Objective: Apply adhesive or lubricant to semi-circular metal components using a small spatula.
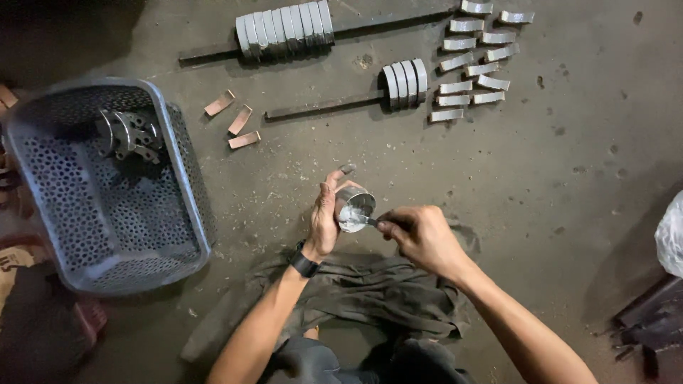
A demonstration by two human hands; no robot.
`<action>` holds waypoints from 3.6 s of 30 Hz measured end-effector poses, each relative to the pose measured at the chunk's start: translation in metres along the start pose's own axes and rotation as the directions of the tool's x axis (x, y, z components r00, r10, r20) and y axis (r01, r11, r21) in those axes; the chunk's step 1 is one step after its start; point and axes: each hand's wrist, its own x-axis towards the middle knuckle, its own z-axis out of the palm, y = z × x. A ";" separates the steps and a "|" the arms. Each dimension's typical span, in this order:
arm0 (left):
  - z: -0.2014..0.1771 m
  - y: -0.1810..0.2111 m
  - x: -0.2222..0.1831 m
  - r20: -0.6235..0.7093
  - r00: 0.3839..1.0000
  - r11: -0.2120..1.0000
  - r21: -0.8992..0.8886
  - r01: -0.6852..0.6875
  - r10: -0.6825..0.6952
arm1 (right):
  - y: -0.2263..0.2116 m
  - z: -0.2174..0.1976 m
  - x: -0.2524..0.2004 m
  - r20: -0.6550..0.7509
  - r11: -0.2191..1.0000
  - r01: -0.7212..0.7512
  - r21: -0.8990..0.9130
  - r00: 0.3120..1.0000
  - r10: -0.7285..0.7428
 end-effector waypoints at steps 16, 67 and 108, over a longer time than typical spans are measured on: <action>-0.011 -0.024 0.008 0.071 0.981 0.885 -0.422 0.195 -0.182 | -0.004 0.005 -0.015 -0.281 0.978 0.187 0.090 0.947 -0.155; -0.143 0.121 -0.069 -0.271 0.917 0.954 0.147 -0.262 0.294 | -0.017 -0.009 0.006 -0.117 0.800 -0.129 0.585 0.963 0.241; 0.028 0.116 -0.068 -0.091 0.983 0.895 0.433 -0.107 0.161 | -0.107 -0.066 -0.032 -0.072 0.992 0.097 -0.084 0.992 -0.103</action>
